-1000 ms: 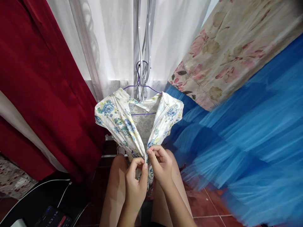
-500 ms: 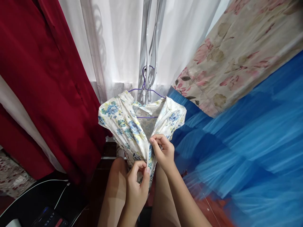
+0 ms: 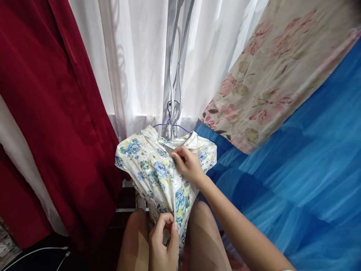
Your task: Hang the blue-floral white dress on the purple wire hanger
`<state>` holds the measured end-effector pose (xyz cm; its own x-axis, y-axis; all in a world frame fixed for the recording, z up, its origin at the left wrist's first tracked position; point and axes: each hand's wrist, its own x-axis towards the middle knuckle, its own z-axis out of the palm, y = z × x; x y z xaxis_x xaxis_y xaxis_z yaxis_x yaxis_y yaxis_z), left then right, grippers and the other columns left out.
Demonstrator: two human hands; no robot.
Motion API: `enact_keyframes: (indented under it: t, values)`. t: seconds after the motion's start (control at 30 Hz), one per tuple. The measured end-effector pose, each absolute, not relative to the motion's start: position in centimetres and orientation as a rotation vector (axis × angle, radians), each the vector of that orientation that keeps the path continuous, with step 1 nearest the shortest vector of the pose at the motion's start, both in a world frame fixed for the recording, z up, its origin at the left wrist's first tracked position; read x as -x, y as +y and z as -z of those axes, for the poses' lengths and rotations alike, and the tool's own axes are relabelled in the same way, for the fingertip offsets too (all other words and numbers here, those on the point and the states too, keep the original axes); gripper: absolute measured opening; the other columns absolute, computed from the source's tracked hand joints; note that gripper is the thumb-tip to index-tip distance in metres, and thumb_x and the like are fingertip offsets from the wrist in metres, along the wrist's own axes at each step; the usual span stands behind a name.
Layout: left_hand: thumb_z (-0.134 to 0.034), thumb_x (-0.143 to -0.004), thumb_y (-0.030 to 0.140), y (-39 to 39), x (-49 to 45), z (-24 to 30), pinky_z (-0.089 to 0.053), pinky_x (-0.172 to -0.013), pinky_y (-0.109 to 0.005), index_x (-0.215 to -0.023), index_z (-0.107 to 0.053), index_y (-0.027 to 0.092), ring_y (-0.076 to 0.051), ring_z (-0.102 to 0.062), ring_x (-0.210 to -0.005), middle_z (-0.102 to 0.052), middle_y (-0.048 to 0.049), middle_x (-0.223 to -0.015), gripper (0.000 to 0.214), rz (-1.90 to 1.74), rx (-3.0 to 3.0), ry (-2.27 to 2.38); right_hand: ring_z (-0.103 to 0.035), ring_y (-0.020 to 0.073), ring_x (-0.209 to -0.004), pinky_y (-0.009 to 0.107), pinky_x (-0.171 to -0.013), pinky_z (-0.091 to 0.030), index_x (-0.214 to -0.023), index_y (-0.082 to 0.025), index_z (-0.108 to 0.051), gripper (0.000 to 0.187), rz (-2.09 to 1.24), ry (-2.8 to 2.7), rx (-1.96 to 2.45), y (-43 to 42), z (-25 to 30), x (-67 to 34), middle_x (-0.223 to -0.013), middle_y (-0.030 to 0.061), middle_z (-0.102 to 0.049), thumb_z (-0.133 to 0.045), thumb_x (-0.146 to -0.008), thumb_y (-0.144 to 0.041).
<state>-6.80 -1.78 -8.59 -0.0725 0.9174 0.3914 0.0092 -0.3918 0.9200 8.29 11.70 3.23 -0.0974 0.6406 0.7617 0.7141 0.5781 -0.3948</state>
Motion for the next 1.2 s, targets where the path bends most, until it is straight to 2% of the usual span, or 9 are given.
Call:
enact_keyframes:
  t: [0.2,0.43,0.63,0.73,0.83,0.9,0.97,1.1,1.2]
  values:
    - [-0.053,-0.092,0.037,-1.9,6.8,8.5,-0.046,-0.067,-0.023,-0.082,-0.059,0.018,-0.015,-0.055,-0.067,-0.055,-0.0026,-0.071,0.022,-1.537,-1.471,1.022,-0.053,0.0149,-0.055,0.026,-0.057,-0.034,-0.093,-0.021,-0.057,0.011,0.329,-1.92,1.08,13.8,-6.7,-9.0,-0.068,0.0006,-0.063,-0.049,-0.095,-0.028]
    - [-0.051,-0.092,0.043,-2.9,5.7,9.4,-0.045,-0.057,-0.023,-0.079,-0.06,0.019,-0.015,-0.053,-0.058,-0.056,-0.0025,-0.065,0.029,-1.52,-1.525,1.012,-0.056,0.0172,-0.056,0.026,-0.056,-0.03,-0.094,-0.021,-0.056,0.011,0.565,-1.822,1.17,16.0,-10.1,-10.3,-0.066,0.0013,-0.063,-0.049,-0.096,-0.029]
    - [-0.053,-0.091,0.043,-2.8,6.0,10.7,-0.048,-0.064,-0.025,-0.08,-0.061,0.018,-0.017,-0.058,-0.065,-0.059,-0.0032,-0.068,0.028,-1.462,-1.535,0.998,-0.054,0.0165,-0.054,0.026,-0.055,-0.033,-0.095,-0.022,-0.053,0.009,0.439,-1.796,1.146,14.2,-9.8,-9.4,-0.066,0.0002,-0.061,-0.047,-0.096,-0.029]
    - [-0.056,-0.091,0.037,-1.7,7.0,10.1,-0.048,-0.064,-0.025,-0.082,-0.062,0.018,-0.017,-0.059,-0.066,-0.062,-0.0031,-0.07,0.021,-1.456,-1.604,1.006,-0.054,0.0165,-0.055,0.026,-0.056,-0.036,-0.094,-0.023,-0.05,0.009,0.316,-1.8,1.073,12.4,-9.0,-8.9,-0.066,0.0005,-0.06,-0.045,-0.097,-0.03]
    - [-0.055,-0.092,0.026,0.6,8.4,6.8,-0.049,-0.067,-0.026,-0.084,-0.063,0.019,-0.017,-0.06,-0.071,-0.064,-0.0037,-0.077,0.013,-1.5,-1.834,0.923,-0.053,0.0158,-0.054,0.027,-0.057,-0.04,-0.093,-0.024,-0.048,0.009,0.217,-1.823,0.99,11.2,-8.7,-8.8,-0.067,0.0006,-0.06,-0.043,-0.098,-0.029]
    - [-0.054,-0.092,0.021,2.8,9.1,2.9,-0.049,-0.072,-0.027,-0.091,-0.064,0.019,-0.018,-0.061,-0.081,-0.065,-0.0055,-0.088,0.009,-1.645,-1.952,0.833,-0.053,0.0156,-0.054,0.027,-0.057,-0.041,-0.092,-0.024,-0.048,0.01,0.186,-1.825,0.954,10.8,-8.7,-8.8,-0.068,0.0006,-0.059,-0.042,-0.098,-0.03]
    - [-0.054,-0.092,0.018,5.2,9.3,-1.6,-0.049,-0.078,-0.028,-0.103,-0.065,0.021,-0.02,-0.061,-0.097,-0.065,-0.0076,-0.103,0.015,-1.81,-2.008,0.796,-0.054,0.0157,-0.056,0.027,-0.056,-0.041,-0.093,-0.024,-0.048,0.01,0.173,-1.829,0.936,10.7,-8.8,-8.9,-0.069,0.0008,-0.059,-0.042,-0.098,-0.03]
    - [-0.05,-0.095,0.019,9.8,8.3,-8.6,-0.05,-0.079,-0.03,-0.12,-0.063,0.023,-0.021,-0.059,-0.105,-0.06,-0.0087,-0.123,0.028,-1.83,-2.171,0.79,-0.056,0.0158,-0.057,0.027,-0.057,-0.041,-0.095,-0.024,-0.05,0.008,0.201,-1.885,0.923,11.0,-9.1,-9.5,-0.07,0.0008,-0.061,-0.045,-0.097,-0.03]
    - [-0.051,-0.095,0.022,12.3,7.1,-9.9,-0.048,-0.078,-0.031,-0.107,-0.067,0.02,-0.02,-0.061,-0.093,-0.065,-0.0078,-0.106,0.02,-1.723,-2.329,0.783,-0.057,0.0154,-0.055,0.026,-0.056,-0.04,-0.096,-0.023,-0.052,0.01,0.265,-1.909,0.924,11.3,-8.8,-9.9,-0.069,0.0009,-0.063,-0.045,-0.097,-0.031]
